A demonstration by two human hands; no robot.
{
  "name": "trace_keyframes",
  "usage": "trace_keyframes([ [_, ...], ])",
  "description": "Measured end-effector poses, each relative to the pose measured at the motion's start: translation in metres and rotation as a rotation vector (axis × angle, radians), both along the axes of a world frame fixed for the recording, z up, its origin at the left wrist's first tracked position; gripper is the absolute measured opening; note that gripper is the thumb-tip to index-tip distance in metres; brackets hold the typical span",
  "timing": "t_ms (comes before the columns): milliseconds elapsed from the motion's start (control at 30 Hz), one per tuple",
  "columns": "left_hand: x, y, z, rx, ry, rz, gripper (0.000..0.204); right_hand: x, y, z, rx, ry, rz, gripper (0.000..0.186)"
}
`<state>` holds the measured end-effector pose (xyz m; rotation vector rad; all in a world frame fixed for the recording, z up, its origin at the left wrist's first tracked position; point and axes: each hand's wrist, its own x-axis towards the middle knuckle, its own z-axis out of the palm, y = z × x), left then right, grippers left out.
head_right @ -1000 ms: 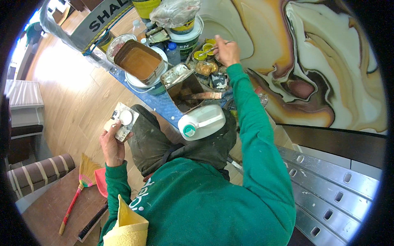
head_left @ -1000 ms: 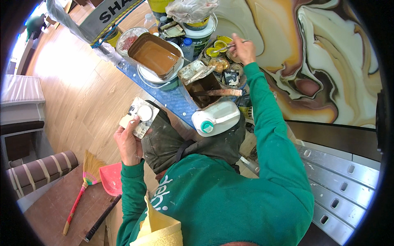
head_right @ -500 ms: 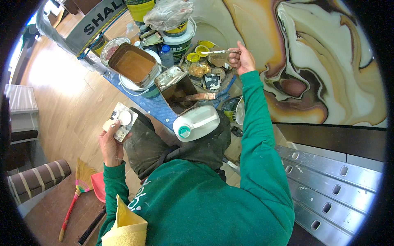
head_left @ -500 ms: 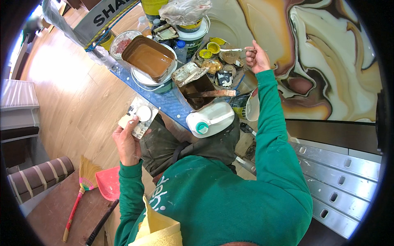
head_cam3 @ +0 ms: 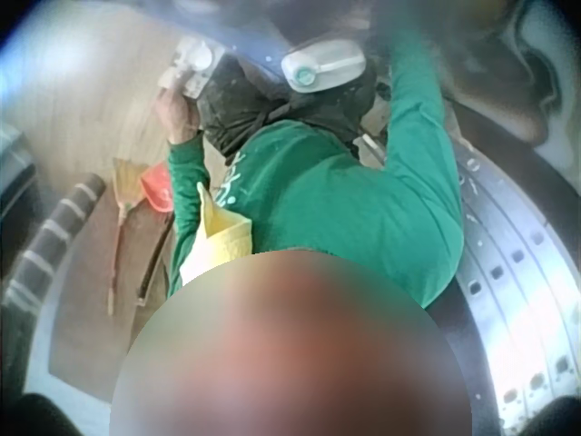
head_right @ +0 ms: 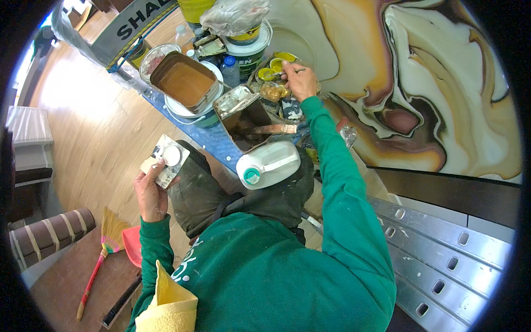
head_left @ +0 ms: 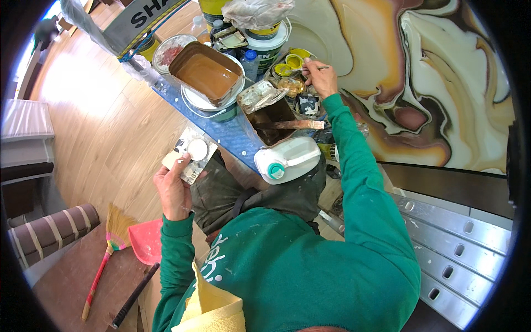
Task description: The person mixes white paint on a small card using a brush, repeatedly dipping the brush into a container and blending the paint on the card. The person holds the card in one hand and uses the brush in the other to stir and spread the paint.
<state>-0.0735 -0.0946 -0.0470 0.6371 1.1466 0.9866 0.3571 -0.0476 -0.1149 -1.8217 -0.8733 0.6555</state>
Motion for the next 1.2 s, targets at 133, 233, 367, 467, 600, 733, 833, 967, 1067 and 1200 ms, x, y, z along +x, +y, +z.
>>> trace_keyframes([
  [133, -0.001, -0.002, 0.002, 0.016, -0.007, 0.011, 0.026, -0.006, 0.009, -0.018, -0.01, -0.103, 0.023, 0.044],
  [233, -0.001, -0.002, 0.002, 0.005, 0.001, 0.022, 0.026, -0.003, 0.014, -0.032, -0.036, -0.191, 0.042, 0.045],
  [367, -0.002, -0.001, 0.002, 0.005, 0.01, 0.016, 0.027, -0.001, 0.018, -0.045, -0.011, -0.238, 0.064, 0.044],
  [467, -0.001, -0.001, 0.003, 0.011, 0.015, 0.019, 0.027, -0.004, 0.018, -0.046, -0.003, -0.263, 0.074, 0.044],
  [600, 0.0, -0.001, 0.003, 0.01, 0.028, 0.017, 0.027, -0.007, 0.017, -0.043, -0.04, -0.333, 0.101, 0.045],
  [733, -0.001, -0.001, 0.003, -0.014, 0.036, 0.02, 0.027, -0.005, 0.015, -0.046, -0.033, -0.306, 0.091, 0.046],
  [833, 0.0, -0.002, 0.002, -0.004, 0.024, 0.031, 0.028, -0.001, 0.014, -0.051, -0.036, -0.303, 0.092, 0.044],
  [967, 0.0, -0.001, 0.002, -0.004, 0.022, 0.035, 0.028, 0.004, 0.01, -0.051, -0.026, -0.248, 0.076, 0.042],
  [1067, 0.0, -0.001, 0.002, -0.007, 0.012, 0.039, 0.026, 0.005, 0.011, -0.049, -0.019, -0.238, 0.081, 0.042],
  [1200, 0.001, -0.002, 0.003, -0.013, -0.008, 0.048, 0.022, 0.0, 0.017, -0.051, 0.044, -0.318, 0.1, 0.042],
])
